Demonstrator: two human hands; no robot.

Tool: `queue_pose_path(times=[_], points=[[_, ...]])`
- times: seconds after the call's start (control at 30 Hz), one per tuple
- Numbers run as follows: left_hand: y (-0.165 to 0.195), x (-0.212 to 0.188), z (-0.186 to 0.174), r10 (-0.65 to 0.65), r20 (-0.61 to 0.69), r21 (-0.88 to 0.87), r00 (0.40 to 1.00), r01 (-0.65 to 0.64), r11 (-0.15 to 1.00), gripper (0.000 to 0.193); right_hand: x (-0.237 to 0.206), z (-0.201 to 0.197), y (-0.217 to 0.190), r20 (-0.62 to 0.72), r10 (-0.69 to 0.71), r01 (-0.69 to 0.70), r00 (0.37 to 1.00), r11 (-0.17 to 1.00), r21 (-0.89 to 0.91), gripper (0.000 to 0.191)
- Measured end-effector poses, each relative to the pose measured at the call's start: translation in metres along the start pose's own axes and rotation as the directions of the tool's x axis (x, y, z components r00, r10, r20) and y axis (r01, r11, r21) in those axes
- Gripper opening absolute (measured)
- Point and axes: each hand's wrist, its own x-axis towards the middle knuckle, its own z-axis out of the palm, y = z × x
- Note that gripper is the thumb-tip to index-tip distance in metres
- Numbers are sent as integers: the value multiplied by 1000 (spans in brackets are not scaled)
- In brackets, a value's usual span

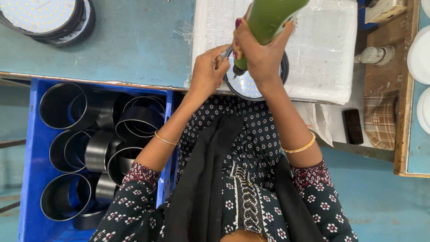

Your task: The person uses a green electric screwdriver to fasten screws into the rim of a circular LED light module. They repeatedly pick up screws, drive them in, and then place the completed unit aside before starting on the next one.

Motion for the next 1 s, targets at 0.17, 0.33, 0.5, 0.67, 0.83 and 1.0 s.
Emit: queue_pose_path(times=[0.17, 0.33, 0.5, 0.67, 0.83, 1.0], points=[[1, -2, -1, 3, -23, 51, 1000, -2, 999, 38, 3, -10, -7, -38, -29, 31, 999, 997, 68, 13], [-2, -1, 1, 132, -60, 173, 989, -120, 978, 39, 9, -20, -23, -86, -28, 40, 996, 989, 146, 16], [-9, 7, -5, 139, 45, 160, 989, -145, 977, 40, 11, -34, -40, -124, 3, 8, 992, 996, 89, 16], [-10, 43, -11, 278, 330, 180, 902, -349, 919, 38, 14, -57, -51, -193, -80, 95, 978, 993, 66, 16], [-14, 60, -1, 233, 407, 153, 883, -317, 936, 31, 18, -76, -46, -220, -127, 127, 967, 992, -15, 18], [-15, 57, -2, 199, 405, 154, 893, -281, 947, 33, 23, -85, -26, -238, -42, 51, 970, 998, 32, 22]])
